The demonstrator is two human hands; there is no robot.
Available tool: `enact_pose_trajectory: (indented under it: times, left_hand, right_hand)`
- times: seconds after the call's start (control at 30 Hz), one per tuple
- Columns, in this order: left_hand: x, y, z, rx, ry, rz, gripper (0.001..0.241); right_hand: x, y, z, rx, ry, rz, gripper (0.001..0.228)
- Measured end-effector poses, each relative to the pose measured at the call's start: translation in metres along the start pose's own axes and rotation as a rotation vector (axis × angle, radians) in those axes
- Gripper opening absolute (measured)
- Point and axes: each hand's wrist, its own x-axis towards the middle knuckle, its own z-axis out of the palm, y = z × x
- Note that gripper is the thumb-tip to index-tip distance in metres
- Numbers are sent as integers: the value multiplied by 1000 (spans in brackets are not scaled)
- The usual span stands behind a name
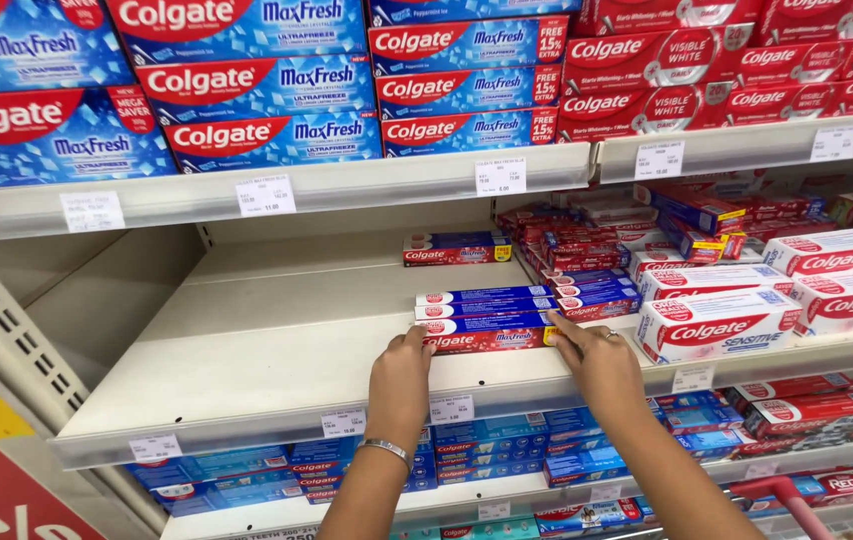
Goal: The recorder is taking individual boxes of toothpaste from a shopping cart and placing them neatly onto the store shelves.
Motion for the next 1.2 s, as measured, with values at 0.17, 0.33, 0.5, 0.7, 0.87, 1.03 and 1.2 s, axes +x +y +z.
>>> enact_pose_trajectory:
  times: [0.17, 0.33, 0.5, 0.7, 0.87, 1.03, 1.2]
  left_hand:
    - [14, -3, 5, 67, -45, 36, 21]
    - [31, -18, 32, 186, -21, 113, 14]
    - [38, -16, 47, 389, -1, 180, 18]
    - [46, -17, 49, 453, -2, 201, 25]
    - [53, -18, 50, 519, -5, 229, 21]
    - [65, -21, 56, 573, -17, 214, 15]
    - [78, -25, 66, 634, 14, 243, 15]
  right_hand:
    - [11, 1, 3, -2, -71, 39, 39]
    - [24, 2, 7, -66, -193, 115, 40]
    - [33, 9, 18, -118, -192, 61, 41]
    - [41, 8, 20, -161, -231, 52, 44]
    - [48, -2, 19, -233, -260, 55, 42]
    - [56, 4, 35, -265, -207, -35, 40]
    - [68, -13, 38, -396, -281, -109, 41]
